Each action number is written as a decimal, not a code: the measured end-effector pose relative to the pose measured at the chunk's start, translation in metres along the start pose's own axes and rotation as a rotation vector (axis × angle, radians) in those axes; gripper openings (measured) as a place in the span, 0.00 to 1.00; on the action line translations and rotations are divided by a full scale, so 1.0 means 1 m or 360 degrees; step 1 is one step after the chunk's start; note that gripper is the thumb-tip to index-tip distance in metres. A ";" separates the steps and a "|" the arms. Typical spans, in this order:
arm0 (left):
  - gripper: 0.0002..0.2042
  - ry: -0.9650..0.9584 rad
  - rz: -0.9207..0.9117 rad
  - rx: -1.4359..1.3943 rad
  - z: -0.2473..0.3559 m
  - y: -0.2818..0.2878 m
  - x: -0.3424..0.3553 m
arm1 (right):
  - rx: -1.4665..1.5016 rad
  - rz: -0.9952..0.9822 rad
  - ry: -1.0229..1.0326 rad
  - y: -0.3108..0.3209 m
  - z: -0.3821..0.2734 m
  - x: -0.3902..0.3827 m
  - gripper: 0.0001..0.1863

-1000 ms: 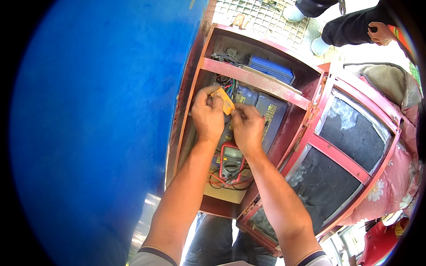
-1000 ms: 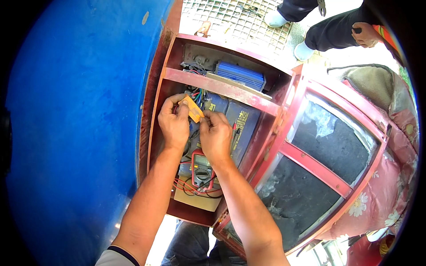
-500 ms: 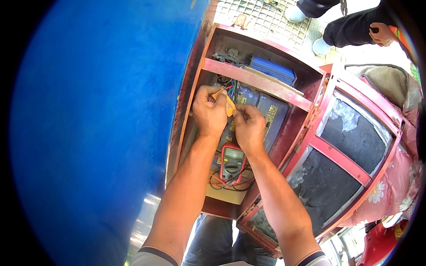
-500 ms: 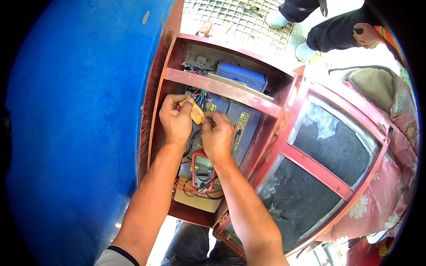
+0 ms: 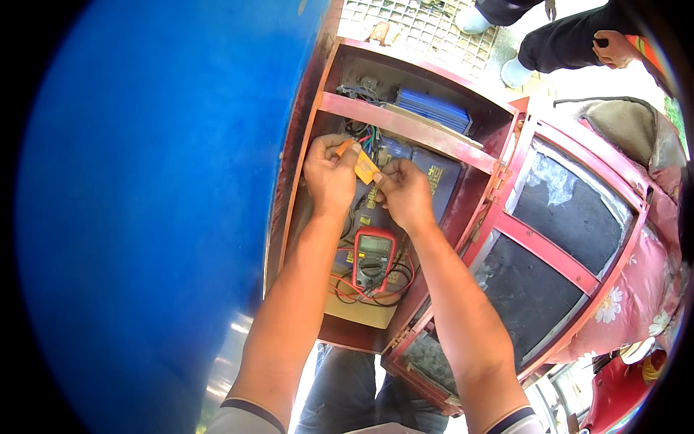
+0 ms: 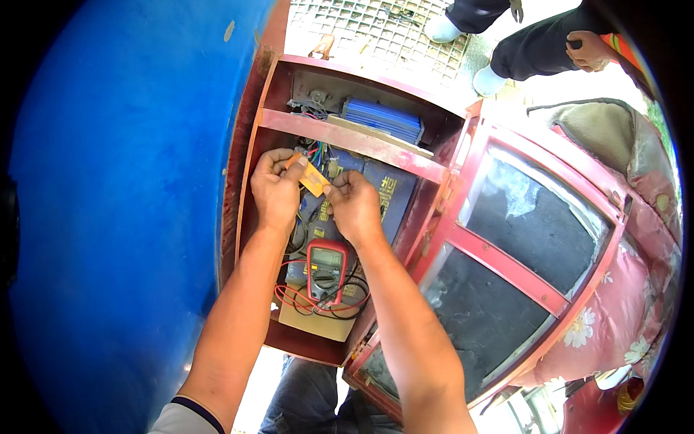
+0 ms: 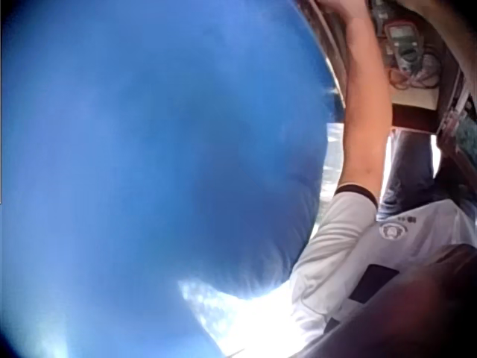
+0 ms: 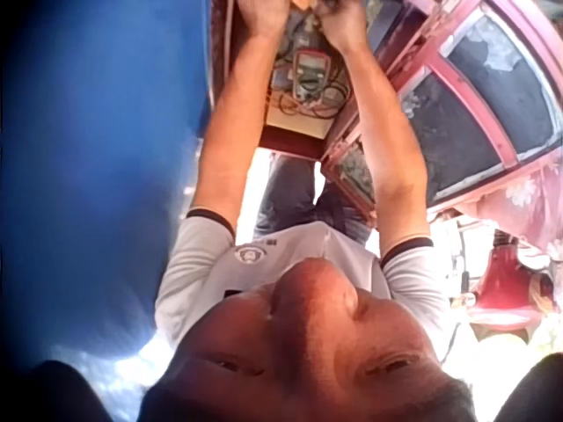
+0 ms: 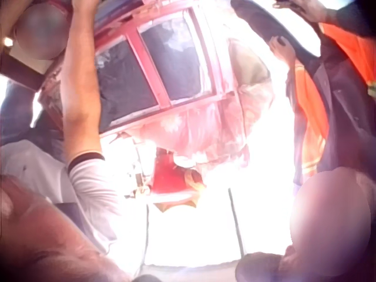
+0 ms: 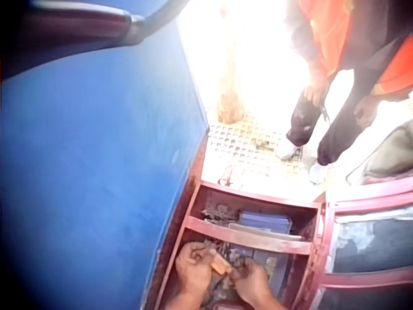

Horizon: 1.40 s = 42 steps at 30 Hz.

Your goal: The person uses a multimeter to test electrical connections inside a pink vehicle's storage compartment. They probe various wires and components with the multimeter leads, then handle a small orange component and a bundle of wires.

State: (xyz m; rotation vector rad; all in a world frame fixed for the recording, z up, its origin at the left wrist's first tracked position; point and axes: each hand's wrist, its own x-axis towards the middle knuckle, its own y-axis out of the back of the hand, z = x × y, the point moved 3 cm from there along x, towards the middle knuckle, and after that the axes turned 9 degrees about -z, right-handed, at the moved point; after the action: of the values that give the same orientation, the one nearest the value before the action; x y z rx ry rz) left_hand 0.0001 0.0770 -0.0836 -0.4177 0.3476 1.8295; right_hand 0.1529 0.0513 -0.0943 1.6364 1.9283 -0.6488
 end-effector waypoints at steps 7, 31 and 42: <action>0.45 -0.0160 -0.0219 0.0781 0.002 0.006 -0.033 | 0.0176 -0.0017 0.0025 0.003 0.003 0.002 0.05; 0.29 -0.0520 -0.0245 0.1381 0.019 -0.044 -0.086 | -0.0886 0.0015 0.1168 -0.004 -0.090 -0.024 0.12; 0.21 -0.0269 0.0024 0.0610 0.004 0.003 -0.029 | -0.1548 -0.0180 0.1243 0.002 -0.094 -0.013 0.07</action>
State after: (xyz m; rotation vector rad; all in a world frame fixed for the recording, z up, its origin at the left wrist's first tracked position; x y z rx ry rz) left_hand 0.0042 0.0537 -0.0669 0.0048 0.5711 1.7481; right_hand 0.1487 0.1039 -0.0150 1.1664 2.2589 0.9353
